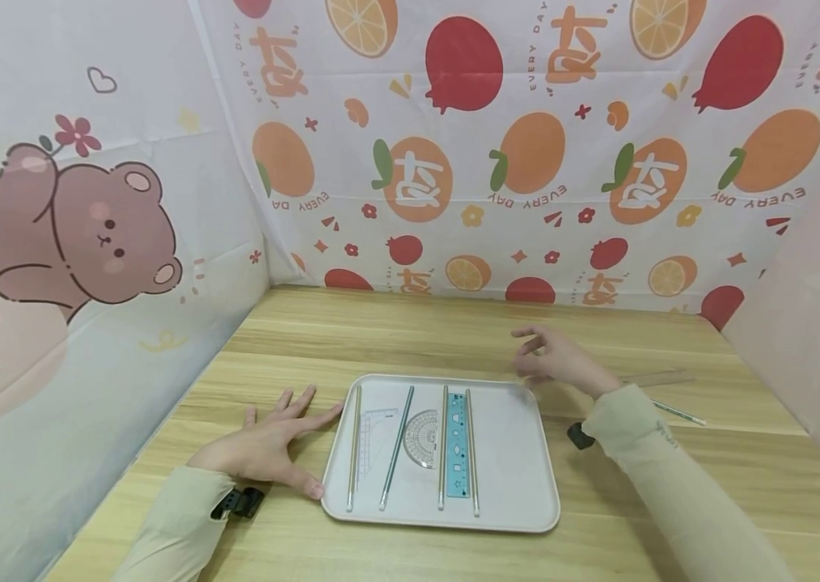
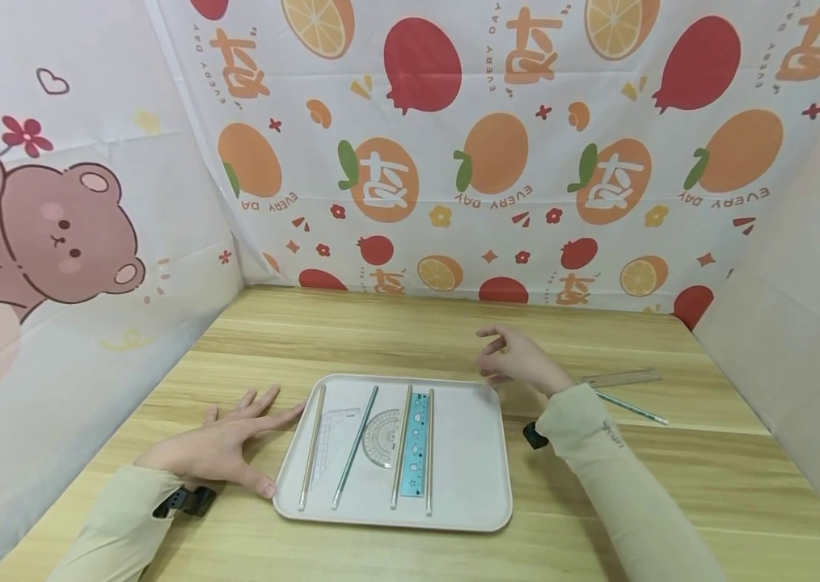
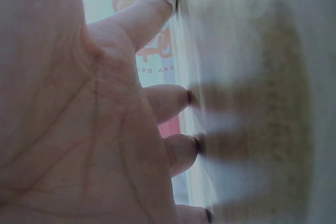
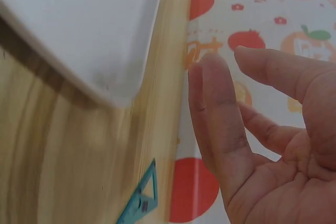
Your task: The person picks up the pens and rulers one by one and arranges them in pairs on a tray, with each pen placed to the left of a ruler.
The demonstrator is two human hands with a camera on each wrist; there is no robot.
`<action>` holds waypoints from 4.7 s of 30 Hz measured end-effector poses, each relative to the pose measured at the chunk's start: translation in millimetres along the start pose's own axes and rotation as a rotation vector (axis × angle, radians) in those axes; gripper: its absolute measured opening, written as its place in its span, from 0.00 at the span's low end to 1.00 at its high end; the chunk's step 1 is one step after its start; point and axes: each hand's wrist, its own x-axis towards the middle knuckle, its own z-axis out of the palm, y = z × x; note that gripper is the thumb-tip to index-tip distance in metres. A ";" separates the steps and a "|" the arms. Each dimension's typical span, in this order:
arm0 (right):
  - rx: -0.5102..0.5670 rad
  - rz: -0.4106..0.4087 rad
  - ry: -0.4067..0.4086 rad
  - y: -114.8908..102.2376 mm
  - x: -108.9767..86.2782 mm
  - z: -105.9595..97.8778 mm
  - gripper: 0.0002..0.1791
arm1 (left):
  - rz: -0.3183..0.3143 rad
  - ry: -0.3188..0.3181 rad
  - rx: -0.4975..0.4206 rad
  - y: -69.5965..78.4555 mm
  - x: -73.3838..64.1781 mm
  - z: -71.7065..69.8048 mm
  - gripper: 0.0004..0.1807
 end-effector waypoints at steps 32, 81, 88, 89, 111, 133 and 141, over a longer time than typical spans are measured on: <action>-0.057 0.144 0.104 41.8 26.8 -49.5 0.41 | -0.011 -0.008 -0.009 0.5 1.0 0.1 0.69; -0.236 0.167 0.203 53.9 57.5 -42.2 0.40 | -0.024 -0.016 0.002 8.1 -1.1 -2.0 0.69; -0.242 0.158 0.204 53.8 58.4 -41.7 0.39 | -0.025 -0.011 0.004 5.1 0.5 -1.1 0.69; -0.242 0.157 0.204 53.9 58.7 -41.8 0.39 | -0.027 -0.010 0.003 4.7 0.6 -1.1 0.69; -0.336 0.105 0.227 53.9 56.5 -41.5 0.34 | -0.013 0.002 0.016 1.7 1.1 -1.4 0.69; -0.403 0.073 0.277 41.6 46.5 -28.3 0.44 | -0.028 -0.019 -0.013 2.3 -1.5 -1.0 0.69; -0.386 0.088 0.260 42.3 42.1 -26.7 0.43 | -0.034 -0.014 -0.019 1.6 -1.3 0.0 0.69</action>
